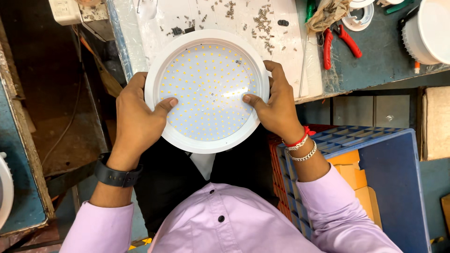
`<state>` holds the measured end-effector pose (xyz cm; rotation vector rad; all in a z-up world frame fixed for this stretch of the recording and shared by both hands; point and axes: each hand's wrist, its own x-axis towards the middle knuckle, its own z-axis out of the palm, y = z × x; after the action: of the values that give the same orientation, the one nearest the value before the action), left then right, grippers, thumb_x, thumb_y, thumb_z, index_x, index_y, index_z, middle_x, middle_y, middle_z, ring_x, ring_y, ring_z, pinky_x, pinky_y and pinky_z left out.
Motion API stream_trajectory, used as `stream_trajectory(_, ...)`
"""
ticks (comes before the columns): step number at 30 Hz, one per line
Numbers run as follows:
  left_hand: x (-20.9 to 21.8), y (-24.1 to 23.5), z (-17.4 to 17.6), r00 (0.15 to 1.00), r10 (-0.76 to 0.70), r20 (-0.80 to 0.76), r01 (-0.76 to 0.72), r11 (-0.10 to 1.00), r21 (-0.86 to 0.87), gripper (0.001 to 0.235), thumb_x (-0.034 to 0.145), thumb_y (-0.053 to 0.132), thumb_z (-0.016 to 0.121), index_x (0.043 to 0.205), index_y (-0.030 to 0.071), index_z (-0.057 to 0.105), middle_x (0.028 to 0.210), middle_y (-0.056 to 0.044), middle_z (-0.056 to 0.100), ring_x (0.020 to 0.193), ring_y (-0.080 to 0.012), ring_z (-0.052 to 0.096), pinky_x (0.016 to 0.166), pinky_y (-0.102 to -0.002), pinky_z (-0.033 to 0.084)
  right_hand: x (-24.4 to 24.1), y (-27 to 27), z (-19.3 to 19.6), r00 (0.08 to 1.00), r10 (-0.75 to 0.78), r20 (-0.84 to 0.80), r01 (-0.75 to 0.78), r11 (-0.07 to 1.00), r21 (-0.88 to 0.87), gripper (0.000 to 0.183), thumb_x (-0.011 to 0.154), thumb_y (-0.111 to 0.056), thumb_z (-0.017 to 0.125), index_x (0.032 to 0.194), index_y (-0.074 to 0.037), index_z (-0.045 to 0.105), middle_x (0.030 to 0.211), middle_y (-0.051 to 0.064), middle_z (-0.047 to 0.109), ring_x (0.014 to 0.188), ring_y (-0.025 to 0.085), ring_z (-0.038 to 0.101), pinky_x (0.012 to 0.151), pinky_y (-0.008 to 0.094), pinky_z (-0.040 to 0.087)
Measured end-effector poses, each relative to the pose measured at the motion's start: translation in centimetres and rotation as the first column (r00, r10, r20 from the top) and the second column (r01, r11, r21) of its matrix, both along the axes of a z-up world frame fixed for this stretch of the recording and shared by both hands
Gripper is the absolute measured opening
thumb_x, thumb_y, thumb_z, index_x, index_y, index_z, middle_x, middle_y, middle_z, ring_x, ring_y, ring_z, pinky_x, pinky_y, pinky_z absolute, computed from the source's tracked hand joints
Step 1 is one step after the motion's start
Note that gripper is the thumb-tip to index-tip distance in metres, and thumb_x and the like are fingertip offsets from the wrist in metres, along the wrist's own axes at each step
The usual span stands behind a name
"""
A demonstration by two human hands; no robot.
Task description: The person secures circular LED circuit boards into plastic housings using an electric screwdriver and small screws, then places the assembled units into a stack on the workbench.
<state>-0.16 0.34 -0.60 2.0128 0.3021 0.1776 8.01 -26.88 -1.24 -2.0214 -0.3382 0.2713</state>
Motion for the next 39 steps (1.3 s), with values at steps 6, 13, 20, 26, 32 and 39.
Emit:
stream_trajectory(6,-0.04,0.09,0.38,1.0,-0.006,-0.029,0.007,0.999,0.048,0.044,0.078,0.001,0.084,0.115,-0.006,0.062,0.1,-0.021,0.075,0.093,-0.0278,0.076,0.081,-0.037,0.057,0.08,0.15,-0.26,0.999,-0.008,0.047,0.009,1.0,-0.021,0.062,0.088,0.0,0.079,0.138,-0.001,0.043,0.104,0.018,0.075,0.096,0.021,0.078,0.081,0.032,0.063)
stream_trajectory(13,0.01,0.17,0.57,0.999,-0.02,-0.049,0.023,0.998,0.063,0.049,0.074,0.002,0.087,0.116,-0.006,0.06,0.103,-0.022,0.074,0.095,-0.0295,0.076,0.082,-0.038,0.056,0.15,0.27,-0.48,0.997,-0.013,0.079,0.015,1.0,-0.024,0.059,0.091,-0.004,0.08,0.137,-0.001,0.044,0.102,0.018,0.076,0.095,0.021,0.077,0.08,0.032,0.063)
stream_trajectory(20,-0.02,0.25,0.56,0.998,-0.03,-0.052,0.03,1.0,0.002,0.051,0.074,0.002,0.087,0.117,-0.005,0.059,0.104,-0.019,0.074,0.097,-0.0252,0.075,0.083,-0.036,0.057,0.19,0.35,-0.57,0.996,-0.031,0.085,0.034,0.999,-0.028,0.056,0.091,-0.004,0.079,0.136,0.0,0.045,0.1,0.018,0.077,0.092,0.021,0.079,0.077,0.031,0.062)
stream_trajectory(26,0.02,0.28,0.46,0.998,-0.058,-0.027,0.057,0.998,-0.026,0.055,0.072,0.0,0.088,0.118,-0.005,0.057,0.106,-0.019,0.074,0.101,-0.0232,0.074,0.086,-0.035,0.056,0.42,0.37,-0.64,0.994,-0.036,0.105,0.043,0.997,-0.06,0.054,0.091,-0.005,0.079,0.133,0.0,0.045,0.096,0.019,0.078,0.087,0.022,0.08,0.073,0.03,0.063)
stream_trajectory(32,0.03,0.31,0.51,0.997,-0.057,-0.054,0.055,0.998,-0.034,0.056,0.072,0.0,0.088,0.118,-0.004,0.057,0.107,-0.019,0.074,0.102,-0.0234,0.074,0.086,-0.035,0.057,0.51,0.39,-0.76,0.992,-0.029,0.125,0.035,0.998,-0.048,0.052,0.092,-0.006,0.079,0.132,0.0,0.046,0.095,0.018,0.078,0.086,0.022,0.081,0.071,0.03,0.063)
stream_trajectory(39,-0.09,0.29,0.42,0.996,-0.074,-0.044,0.073,0.997,-0.012,0.053,0.076,0.0,0.083,0.122,-0.005,0.057,0.108,-0.021,0.074,0.103,-0.0287,0.075,0.088,-0.038,0.056,0.61,0.28,-0.57,0.996,-0.021,0.091,0.026,0.999,-0.045,0.053,0.09,-0.004,0.08,0.131,0.0,0.047,0.093,0.018,0.078,0.084,0.021,0.081,0.07,0.029,0.063)
